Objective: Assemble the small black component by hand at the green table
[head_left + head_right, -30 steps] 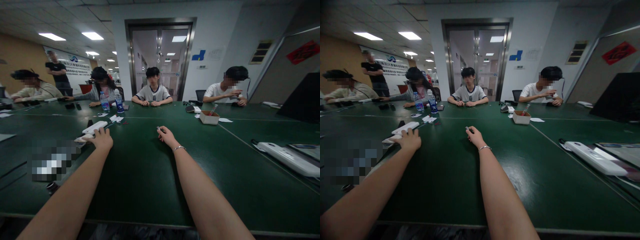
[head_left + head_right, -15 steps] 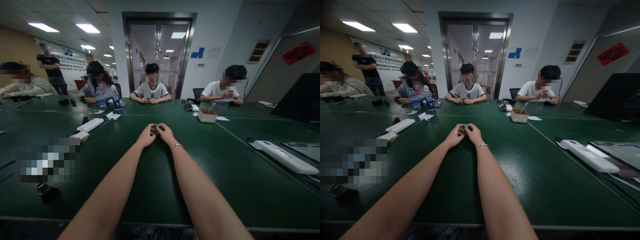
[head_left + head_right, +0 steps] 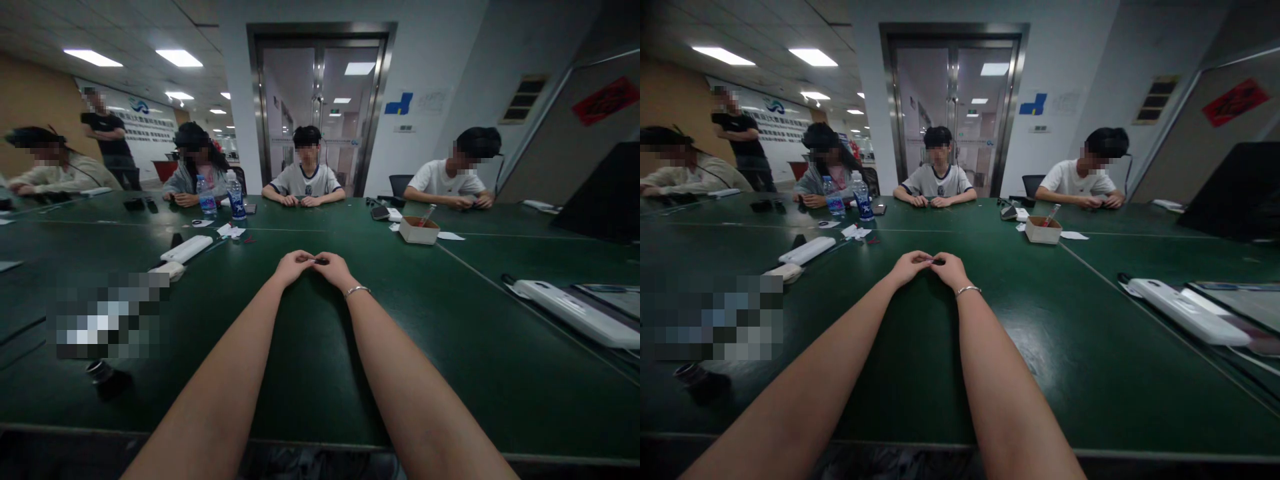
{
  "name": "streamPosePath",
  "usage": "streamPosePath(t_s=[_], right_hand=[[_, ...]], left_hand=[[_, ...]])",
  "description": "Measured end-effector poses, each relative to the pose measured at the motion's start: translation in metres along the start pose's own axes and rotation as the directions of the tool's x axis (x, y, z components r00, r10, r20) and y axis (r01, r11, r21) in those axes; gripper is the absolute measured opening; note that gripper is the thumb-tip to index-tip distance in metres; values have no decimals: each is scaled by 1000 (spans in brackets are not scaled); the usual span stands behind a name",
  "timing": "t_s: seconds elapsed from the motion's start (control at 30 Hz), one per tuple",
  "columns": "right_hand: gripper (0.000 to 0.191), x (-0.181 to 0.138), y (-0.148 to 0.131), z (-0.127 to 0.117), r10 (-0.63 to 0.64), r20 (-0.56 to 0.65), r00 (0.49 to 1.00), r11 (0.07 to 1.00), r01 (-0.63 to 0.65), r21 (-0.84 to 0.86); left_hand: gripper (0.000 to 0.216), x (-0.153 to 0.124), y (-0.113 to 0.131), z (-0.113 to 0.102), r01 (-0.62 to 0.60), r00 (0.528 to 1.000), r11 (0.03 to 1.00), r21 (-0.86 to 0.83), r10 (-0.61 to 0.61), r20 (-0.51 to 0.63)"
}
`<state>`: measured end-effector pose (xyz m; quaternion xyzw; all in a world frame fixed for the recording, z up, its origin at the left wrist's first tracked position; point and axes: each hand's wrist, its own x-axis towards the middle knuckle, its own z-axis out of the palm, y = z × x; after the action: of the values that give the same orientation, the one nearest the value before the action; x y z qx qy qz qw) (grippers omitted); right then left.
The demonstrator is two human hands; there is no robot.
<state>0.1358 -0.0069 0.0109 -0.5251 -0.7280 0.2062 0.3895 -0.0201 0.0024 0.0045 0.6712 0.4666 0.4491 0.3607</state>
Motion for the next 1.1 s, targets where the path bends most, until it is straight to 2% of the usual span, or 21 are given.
streamPosePath(t_s=[0.07, 0.17, 0.27, 0.37, 0.67, 1.1], right_hand=[[12, 1, 1, 0, 63, 19, 998, 995, -64, 78], [12, 2, 2, -4, 166, 90, 982, 931, -186, 314], [10, 3, 0, -9, 209, 185, 960, 822, -275, 499], [10, 2, -2, -12, 222, 222, 950, 751, -311, 583], [14, -1, -4, -15, 201, 246, 948, 723, -313, 615], [23, -1, -3, -14, 181, 220, 959, 769, -277, 576]], left_hand=[[19, 3, 2, -1, 74, 997, 996, -49, -73, 35], [19, 3, 7, 1, 132, 991, 985, -113, -130, 23], [21, 0, 8, 4, 78, 997, 987, -141, -79, 0], [21, -3, 6, 5, 13, 1000, 992, -123, -14, -6], [24, -2, 0, 6, 36, 998, 999, 20, -35, -51], [23, 3, -1, 6, 63, 996, 998, -16, -64, -54]])
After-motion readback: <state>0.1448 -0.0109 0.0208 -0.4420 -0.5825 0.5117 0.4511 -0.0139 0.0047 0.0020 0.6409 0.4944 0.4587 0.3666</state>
